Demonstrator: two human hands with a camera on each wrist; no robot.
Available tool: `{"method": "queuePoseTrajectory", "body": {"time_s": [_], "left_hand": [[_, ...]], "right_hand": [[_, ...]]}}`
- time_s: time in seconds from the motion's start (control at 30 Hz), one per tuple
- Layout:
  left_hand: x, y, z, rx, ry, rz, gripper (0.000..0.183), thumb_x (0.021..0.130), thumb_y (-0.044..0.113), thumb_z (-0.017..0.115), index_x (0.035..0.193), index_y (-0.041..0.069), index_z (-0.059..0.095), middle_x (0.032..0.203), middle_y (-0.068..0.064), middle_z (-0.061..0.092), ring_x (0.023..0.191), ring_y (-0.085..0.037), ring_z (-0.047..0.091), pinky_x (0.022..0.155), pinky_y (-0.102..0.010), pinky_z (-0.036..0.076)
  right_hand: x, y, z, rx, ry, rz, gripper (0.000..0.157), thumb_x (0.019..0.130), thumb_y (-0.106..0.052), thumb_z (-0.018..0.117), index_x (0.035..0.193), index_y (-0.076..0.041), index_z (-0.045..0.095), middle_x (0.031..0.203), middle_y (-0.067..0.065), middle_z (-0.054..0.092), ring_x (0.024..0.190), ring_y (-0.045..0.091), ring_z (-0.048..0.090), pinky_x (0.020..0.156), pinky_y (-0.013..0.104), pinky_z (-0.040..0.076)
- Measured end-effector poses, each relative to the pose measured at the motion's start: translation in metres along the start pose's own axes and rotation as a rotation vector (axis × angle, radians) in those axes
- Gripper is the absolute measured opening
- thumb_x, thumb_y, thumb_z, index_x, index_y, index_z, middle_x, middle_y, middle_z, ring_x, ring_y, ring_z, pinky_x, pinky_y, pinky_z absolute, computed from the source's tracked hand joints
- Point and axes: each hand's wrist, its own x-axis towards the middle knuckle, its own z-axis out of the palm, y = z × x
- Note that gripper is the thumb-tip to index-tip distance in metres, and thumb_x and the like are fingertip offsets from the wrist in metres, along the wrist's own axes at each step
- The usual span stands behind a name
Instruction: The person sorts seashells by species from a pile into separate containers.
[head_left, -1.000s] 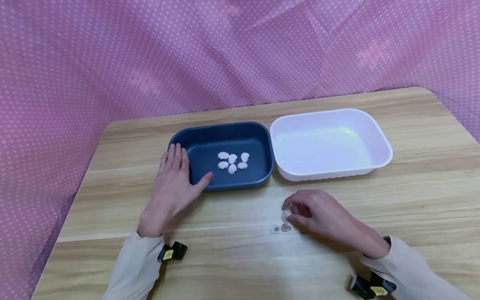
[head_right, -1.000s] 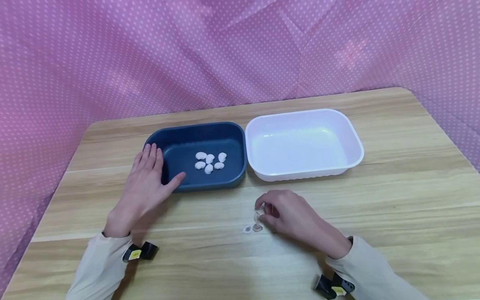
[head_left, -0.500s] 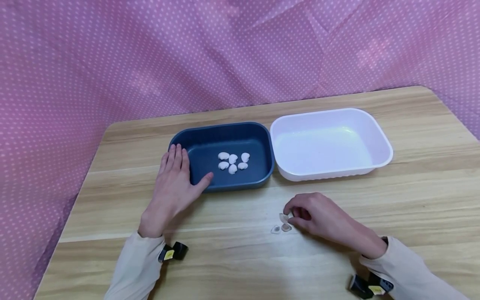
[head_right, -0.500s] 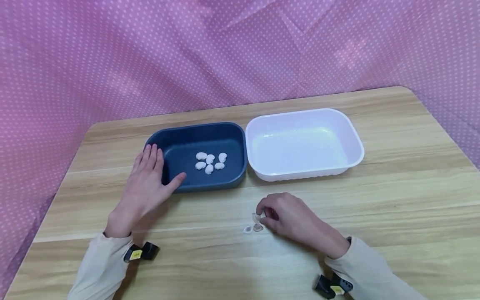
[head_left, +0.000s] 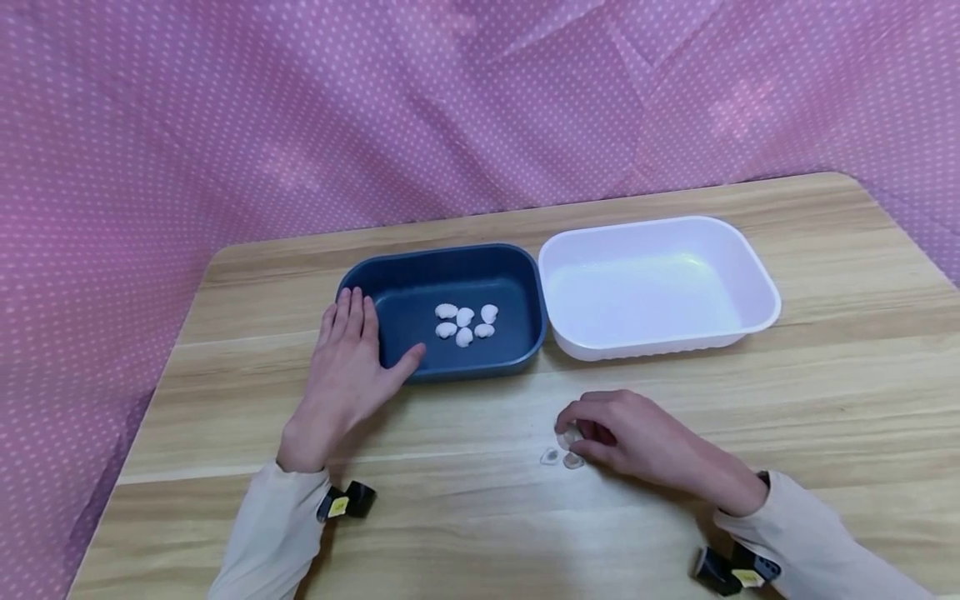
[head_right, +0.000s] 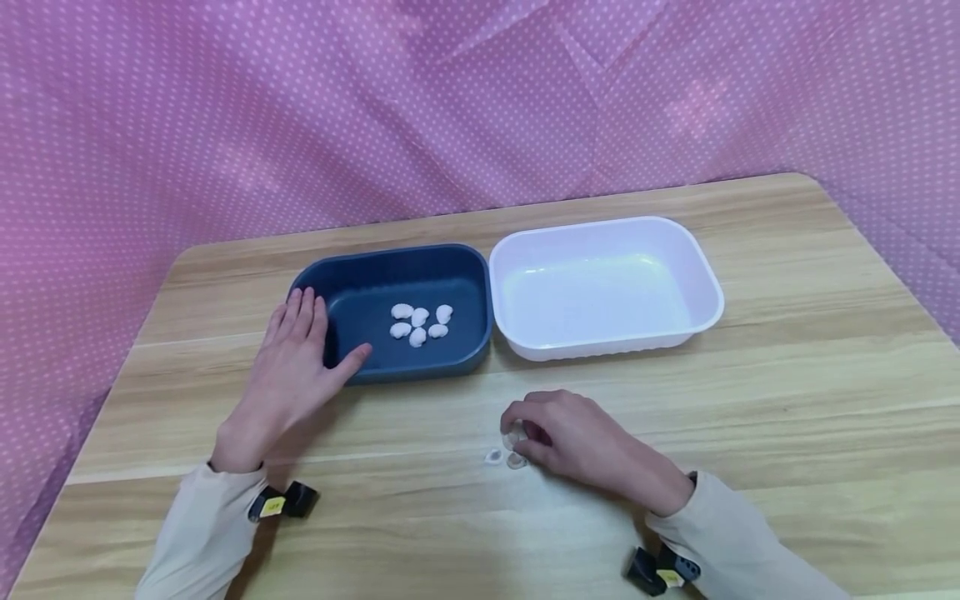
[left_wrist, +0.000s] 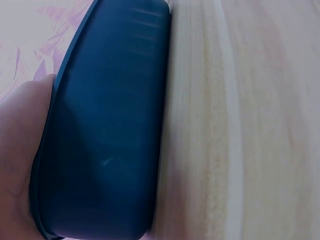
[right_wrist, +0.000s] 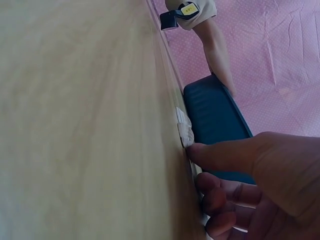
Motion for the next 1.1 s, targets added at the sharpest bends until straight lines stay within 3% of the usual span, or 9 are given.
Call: {"method": "queuePoseTrajectory", "body": {"time_s": [0.37, 0.63, 0.87, 1.1], "left_hand": [[-0.0002, -0.0012, 0.0003, -0.007, -0.001, 0.003, 0.103, 0.091, 0.072, 0.032, 0.149, -0.01, 0.01, 0.158, -0.027, 0.002, 0.146, -0.036, -0.009, 0.118, -0.048, -0.005], [-0.0013, -0.002, 0.0007, -0.012, 0.003, 0.003, 0.103, 0.091, 0.072, 0.032, 0.15, -0.01, 0.01, 0.158, -0.027, 0.002, 0.146, -0.036, -0.008, 0.118, -0.048, -0.005], [-0.0008, -0.0011, 0.0006, -0.008, 0.009, 0.007, 0.103, 0.091, 0.071, 0.033, 0.15, -0.01, 0.009, 0.158, -0.027, 0.003, 0.146, -0.036, -0.007, 0.118, -0.048, -0.004], [-0.0008, -0.0001, -0.0011, -0.009, 0.01, 0.008, 0.103, 0.091, 0.071, 0.033, 0.15, -0.01, 0.009, 0.157, -0.027, 0.003, 0.146, -0.036, -0.007, 0.118, -0.048, -0.004]], "right_hand": [[0.0009, -0.0024, 0.0031, -0.031, -0.02, 0.018, 0.024, 0.087, -0.02, 0.072, 0.11, -0.019, 0.066, 0.072, -0.016, 0.048, 0.065, 0.002, 0.046, 0.058, 0.021, 0.042], [0.0011, -0.0007, 0.004, -0.051, -0.005, -0.023, 0.017, 0.089, -0.022, 0.071, 0.105, -0.018, 0.067, 0.071, -0.016, 0.046, 0.063, 0.001, 0.044, 0.058, 0.02, 0.04], [0.0007, -0.0011, 0.0022, -0.05, -0.014, 0.004, 0.016, 0.09, -0.021, 0.069, 0.106, -0.018, 0.065, 0.071, -0.016, 0.047, 0.064, 0.001, 0.045, 0.057, 0.021, 0.041], [0.0, -0.0041, -0.0045, -0.014, 0.032, 0.01, 0.013, 0.094, -0.025, 0.065, 0.106, -0.019, 0.065, 0.073, -0.018, 0.053, 0.066, 0.0, 0.05, 0.061, 0.021, 0.045]]}}
